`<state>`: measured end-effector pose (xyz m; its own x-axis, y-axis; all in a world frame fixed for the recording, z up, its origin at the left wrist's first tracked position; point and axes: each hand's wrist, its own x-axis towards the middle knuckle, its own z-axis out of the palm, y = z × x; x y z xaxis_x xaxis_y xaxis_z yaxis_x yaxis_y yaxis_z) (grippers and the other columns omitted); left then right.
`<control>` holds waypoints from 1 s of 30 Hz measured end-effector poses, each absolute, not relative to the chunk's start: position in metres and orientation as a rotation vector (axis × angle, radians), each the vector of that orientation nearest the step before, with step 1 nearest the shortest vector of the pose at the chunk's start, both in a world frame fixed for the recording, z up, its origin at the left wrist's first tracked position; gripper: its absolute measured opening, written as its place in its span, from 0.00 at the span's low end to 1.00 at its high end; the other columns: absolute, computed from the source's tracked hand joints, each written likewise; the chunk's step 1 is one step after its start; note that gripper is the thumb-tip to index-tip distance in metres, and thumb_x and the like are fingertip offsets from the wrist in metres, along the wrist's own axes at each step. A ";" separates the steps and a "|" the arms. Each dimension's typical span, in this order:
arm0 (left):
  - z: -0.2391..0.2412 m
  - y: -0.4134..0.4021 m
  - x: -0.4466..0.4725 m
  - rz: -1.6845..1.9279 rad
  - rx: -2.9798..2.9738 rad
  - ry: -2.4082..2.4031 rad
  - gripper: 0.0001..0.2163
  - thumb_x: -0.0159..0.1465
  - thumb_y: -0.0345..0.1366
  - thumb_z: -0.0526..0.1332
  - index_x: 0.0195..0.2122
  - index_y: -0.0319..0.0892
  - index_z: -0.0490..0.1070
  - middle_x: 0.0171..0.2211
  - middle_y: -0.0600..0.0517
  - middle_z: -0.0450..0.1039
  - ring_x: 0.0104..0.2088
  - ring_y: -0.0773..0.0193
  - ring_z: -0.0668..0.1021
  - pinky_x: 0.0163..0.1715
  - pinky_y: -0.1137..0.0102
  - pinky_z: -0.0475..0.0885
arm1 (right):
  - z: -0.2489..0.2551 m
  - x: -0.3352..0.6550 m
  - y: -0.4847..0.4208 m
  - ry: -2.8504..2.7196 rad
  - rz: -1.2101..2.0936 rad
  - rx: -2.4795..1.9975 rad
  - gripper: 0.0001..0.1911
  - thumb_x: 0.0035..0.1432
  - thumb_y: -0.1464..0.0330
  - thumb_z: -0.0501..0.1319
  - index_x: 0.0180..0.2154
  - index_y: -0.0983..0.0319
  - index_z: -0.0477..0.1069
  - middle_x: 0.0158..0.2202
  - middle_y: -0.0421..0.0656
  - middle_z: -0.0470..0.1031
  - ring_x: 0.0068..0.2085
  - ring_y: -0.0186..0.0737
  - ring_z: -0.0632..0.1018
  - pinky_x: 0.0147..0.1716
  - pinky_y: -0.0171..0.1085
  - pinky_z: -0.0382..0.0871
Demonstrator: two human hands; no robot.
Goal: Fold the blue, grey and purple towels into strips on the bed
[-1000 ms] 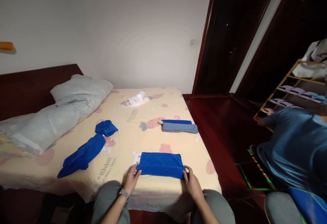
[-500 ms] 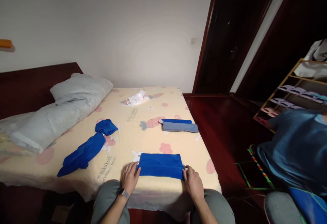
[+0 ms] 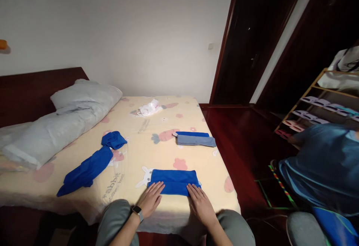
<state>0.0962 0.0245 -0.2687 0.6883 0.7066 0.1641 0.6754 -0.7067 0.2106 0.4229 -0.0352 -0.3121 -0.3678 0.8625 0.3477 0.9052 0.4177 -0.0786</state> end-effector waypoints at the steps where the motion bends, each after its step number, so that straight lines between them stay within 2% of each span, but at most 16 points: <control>1: -0.270 0.028 0.091 0.350 2.718 1.174 0.30 0.69 0.30 0.51 0.71 0.53 0.49 0.70 0.55 0.57 0.68 0.61 0.62 0.69 0.56 0.60 | -0.316 0.429 -0.033 -2.317 -0.160 -1.548 0.33 0.63 0.74 0.51 0.69 0.58 0.54 0.67 0.44 0.62 0.65 0.46 0.67 0.60 0.46 0.67; 6: -0.273 0.043 0.075 0.389 2.432 1.345 0.35 0.57 0.20 0.54 0.65 0.50 0.62 0.66 0.53 0.64 0.67 0.61 0.65 0.67 0.58 0.62 | -0.315 0.444 -0.027 -2.185 0.017 -1.621 0.32 0.60 0.76 0.50 0.65 0.59 0.62 0.64 0.46 0.68 0.63 0.47 0.70 0.59 0.47 0.69; 10: -0.265 0.044 0.070 0.522 2.196 1.356 0.28 0.57 0.22 0.55 0.58 0.50 0.69 0.61 0.53 0.71 0.61 0.62 0.72 0.62 0.64 0.68 | -0.294 0.443 -0.030 -1.985 0.294 -1.634 0.25 0.61 0.70 0.51 0.58 0.60 0.70 0.56 0.49 0.76 0.55 0.48 0.77 0.56 0.48 0.72; 13: -0.257 0.039 0.066 0.568 2.051 1.409 0.19 0.61 0.27 0.54 0.50 0.50 0.74 0.51 0.54 0.79 0.47 0.62 0.81 0.49 0.67 0.75 | -0.282 0.444 -0.036 -1.772 0.610 -1.681 0.18 0.63 0.61 0.52 0.52 0.57 0.69 0.46 0.46 0.80 0.45 0.47 0.81 0.46 0.44 0.75; 15: -0.254 0.036 0.064 0.568 1.978 1.475 0.16 0.63 0.32 0.54 0.48 0.49 0.75 0.42 0.54 0.81 0.37 0.63 0.81 0.41 0.68 0.76 | -0.281 0.446 -0.038 -1.640 0.764 -1.678 0.17 0.64 0.58 0.52 0.51 0.56 0.67 0.44 0.45 0.81 0.43 0.45 0.82 0.44 0.41 0.75; 17: -0.255 0.035 0.064 0.594 1.925 1.523 0.15 0.64 0.35 0.54 0.49 0.48 0.74 0.38 0.54 0.80 0.33 0.63 0.80 0.39 0.68 0.75 | -0.286 0.447 -0.037 -1.541 0.825 -1.671 0.19 0.63 0.56 0.52 0.51 0.57 0.65 0.44 0.46 0.81 0.43 0.45 0.82 0.45 0.41 0.74; 22: -0.266 0.041 0.075 0.793 1.826 1.575 0.14 0.65 0.39 0.54 0.50 0.45 0.71 0.44 0.49 0.80 0.42 0.60 0.81 0.44 0.67 0.75 | -0.300 0.445 -0.025 -1.460 0.766 -1.725 0.25 0.63 0.50 0.49 0.53 0.58 0.66 0.44 0.49 0.81 0.44 0.48 0.82 0.43 0.42 0.75; 26: -0.280 0.050 0.083 0.947 1.799 1.610 0.14 0.66 0.41 0.54 0.51 0.46 0.69 0.51 0.47 0.77 0.52 0.59 0.78 0.52 0.63 0.73 | -0.305 0.442 -0.015 -1.569 0.498 -1.863 0.28 0.67 0.51 0.43 0.54 0.60 0.69 0.43 0.50 0.81 0.43 0.50 0.82 0.43 0.44 0.74; 30: -0.290 0.061 0.085 0.985 1.858 1.681 0.16 0.68 0.44 0.52 0.51 0.44 0.70 0.47 0.46 0.78 0.48 0.57 0.80 0.49 0.61 0.75 | -0.306 0.440 -0.007 -1.748 0.237 -1.961 0.28 0.70 0.55 0.41 0.53 0.63 0.71 0.44 0.52 0.80 0.42 0.51 0.80 0.42 0.45 0.72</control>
<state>0.0851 0.0614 -0.2898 0.0043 0.9781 0.2082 0.6602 -0.1592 0.7340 0.4400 -0.0071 -0.3057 0.1611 0.9675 0.1950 0.8808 -0.0517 -0.4707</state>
